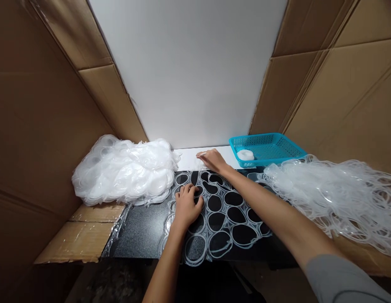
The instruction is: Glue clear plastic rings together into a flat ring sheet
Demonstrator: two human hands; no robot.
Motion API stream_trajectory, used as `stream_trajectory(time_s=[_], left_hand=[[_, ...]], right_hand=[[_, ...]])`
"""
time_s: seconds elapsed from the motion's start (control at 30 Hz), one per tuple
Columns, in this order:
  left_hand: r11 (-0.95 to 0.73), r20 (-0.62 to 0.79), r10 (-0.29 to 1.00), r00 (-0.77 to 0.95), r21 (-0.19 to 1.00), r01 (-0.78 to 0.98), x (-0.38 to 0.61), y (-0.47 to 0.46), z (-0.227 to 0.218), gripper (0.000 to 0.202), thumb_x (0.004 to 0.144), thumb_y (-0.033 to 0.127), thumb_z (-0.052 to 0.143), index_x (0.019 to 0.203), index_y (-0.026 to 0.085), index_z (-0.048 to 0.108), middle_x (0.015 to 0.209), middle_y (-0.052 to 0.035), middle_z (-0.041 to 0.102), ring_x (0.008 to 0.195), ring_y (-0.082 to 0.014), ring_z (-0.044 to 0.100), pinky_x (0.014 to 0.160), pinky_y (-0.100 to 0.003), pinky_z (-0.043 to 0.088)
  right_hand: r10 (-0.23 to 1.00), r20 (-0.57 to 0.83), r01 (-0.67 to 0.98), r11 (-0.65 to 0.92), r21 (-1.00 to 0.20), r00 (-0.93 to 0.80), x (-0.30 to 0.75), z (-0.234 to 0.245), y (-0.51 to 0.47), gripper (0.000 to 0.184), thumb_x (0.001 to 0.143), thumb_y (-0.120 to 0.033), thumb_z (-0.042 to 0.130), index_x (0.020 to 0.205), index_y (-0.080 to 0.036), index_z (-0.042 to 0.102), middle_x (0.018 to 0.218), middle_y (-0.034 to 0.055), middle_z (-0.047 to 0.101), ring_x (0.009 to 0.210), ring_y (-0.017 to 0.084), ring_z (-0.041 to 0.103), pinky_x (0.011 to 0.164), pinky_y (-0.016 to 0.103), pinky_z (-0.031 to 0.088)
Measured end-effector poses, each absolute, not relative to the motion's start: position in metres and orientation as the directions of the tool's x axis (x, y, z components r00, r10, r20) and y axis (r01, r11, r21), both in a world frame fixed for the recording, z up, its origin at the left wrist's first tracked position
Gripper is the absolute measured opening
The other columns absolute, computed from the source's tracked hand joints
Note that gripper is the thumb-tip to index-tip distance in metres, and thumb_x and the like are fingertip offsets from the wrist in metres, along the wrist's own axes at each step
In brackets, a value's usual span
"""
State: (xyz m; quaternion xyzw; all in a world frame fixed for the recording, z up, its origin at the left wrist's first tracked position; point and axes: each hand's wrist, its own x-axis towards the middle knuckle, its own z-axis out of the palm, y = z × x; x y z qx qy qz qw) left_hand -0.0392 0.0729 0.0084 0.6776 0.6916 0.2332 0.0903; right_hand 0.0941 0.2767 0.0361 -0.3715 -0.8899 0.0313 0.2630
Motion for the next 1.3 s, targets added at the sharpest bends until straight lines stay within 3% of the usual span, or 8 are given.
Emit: stream_trajectory(time_s=[0.13, 0.33, 0.53, 0.7, 0.87, 0.97, 1.1, 1.3], left_hand=[[-0.041, 0.184, 0.982, -0.047, 0.448, 0.893, -0.045, 0.073, 0.008, 0.028, 0.097, 0.026, 0.062, 0.124, 0.021, 0.065, 0.144, -0.0122, 0.064, 0.137, -0.0318, 0.053, 0.113, -0.054, 0.04], [-0.15, 0.132, 0.986, 0.103, 0.417, 0.896, -0.063, 0.062, 0.005, 0.037, 0.102, 0.031, 0.057, 0.137, 0.022, 0.062, 0.159, -0.0132, 0.055, 0.15, -0.0314, 0.046, 0.123, -0.057, 0.032], [-0.153, 0.142, 0.984, 0.103, 0.412, 0.898, -0.065, 0.057, 0.006, 0.038, 0.102, 0.031, 0.057, 0.138, 0.021, 0.062, 0.16, -0.0138, 0.055, 0.152, -0.0302, 0.045, 0.123, -0.056, 0.033], [-0.174, 0.158, 0.98, 0.119, 0.402, 0.899, -0.066, 0.058, 0.004, 0.037, 0.103, 0.031, 0.056, 0.137, 0.022, 0.063, 0.158, -0.0135, 0.056, 0.152, -0.0307, 0.044, 0.122, -0.056, 0.033], [-0.188, 0.196, 0.974, 0.116, 0.407, 0.894, -0.065, 0.056, 0.004, 0.034, 0.102, 0.029, 0.056, 0.134, 0.021, 0.065, 0.155, -0.0134, 0.058, 0.151, -0.0315, 0.045, 0.121, -0.056, 0.034], [-0.206, 0.268, 0.959, 0.092, 0.437, 0.876, -0.065, 0.055, 0.005, 0.026, 0.099, 0.027, 0.059, 0.121, 0.021, 0.07, 0.145, -0.0122, 0.064, 0.142, -0.0302, 0.054, 0.116, -0.052, 0.04], [-0.195, 0.326, 0.944, 0.046, 0.441, 0.876, -0.066, 0.052, 0.005, 0.021, 0.097, 0.024, 0.057, 0.103, 0.021, 0.077, 0.123, -0.0098, 0.072, 0.119, -0.0273, 0.066, 0.103, -0.047, 0.048], [-0.193, 0.329, 0.943, 0.038, 0.453, 0.871, -0.067, 0.05, 0.007, 0.026, 0.097, 0.021, 0.056, 0.105, 0.023, 0.081, 0.116, -0.0073, 0.076, 0.112, -0.0251, 0.068, 0.099, -0.043, 0.05]], right_hand=[[0.725, 0.464, 0.688, 0.666, -0.288, -0.508, 0.099, 0.052, 0.283, 0.036, 0.112, -0.034, 0.047, 0.113, -0.024, 0.081, 0.116, 0.008, 0.082, 0.109, 0.027, 0.073, 0.098, 0.042, 0.039], [0.585, 0.522, 0.49, 0.809, -0.324, -0.62, 0.107, 0.035, 0.237, 0.032, 0.111, -0.032, 0.049, 0.112, -0.028, 0.081, 0.12, 0.0041, 0.082, 0.105, 0.023, 0.075, 0.103, 0.041, 0.038], [0.794, 0.537, 0.577, 0.589, -0.566, -0.285, 0.122, 0.033, 0.25, 0.038, 0.11, -0.036, 0.047, 0.11, -0.023, 0.082, 0.121, 0.0083, 0.081, 0.113, 0.03, 0.074, 0.104, 0.043, 0.048], [0.786, 0.573, 0.603, 0.579, -0.548, -0.234, 0.136, 0.031, 0.262, 0.04, 0.109, -0.039, 0.046, 0.109, -0.021, 0.082, 0.111, 0.0096, 0.083, 0.106, 0.032, 0.076, 0.104, 0.044, 0.052], [0.825, 0.563, 0.579, 0.485, -0.656, -0.052, 0.156, 0.042, 0.265, 0.04, 0.108, -0.037, 0.048, 0.106, -0.018, 0.083, 0.12, 0.0124, 0.08, 0.114, 0.031, 0.074, 0.104, 0.042, 0.055], [0.798, 0.523, 0.432, 0.603, -0.671, -0.301, 0.152, 0.043, 0.244, 0.033, 0.106, -0.035, 0.054, 0.103, -0.021, 0.083, 0.116, 0.0087, 0.082, 0.116, 0.027, 0.075, 0.106, 0.039, 0.055], [0.597, 0.408, 0.228, 0.715, -0.661, -0.691, 0.125, 0.026, 0.198, 0.021, 0.103, -0.029, 0.062, 0.107, -0.026, 0.083, 0.119, 0.0043, 0.082, 0.114, 0.022, 0.076, 0.104, 0.037, 0.056], [0.686, 0.33, 0.228, 0.588, -0.776, -0.649, 0.104, 0.001, 0.172, 0.02, 0.102, -0.03, 0.064, 0.094, -0.024, 0.082, 0.112, 0.0051, 0.083, 0.114, 0.025, 0.076, 0.111, 0.042, 0.052]])
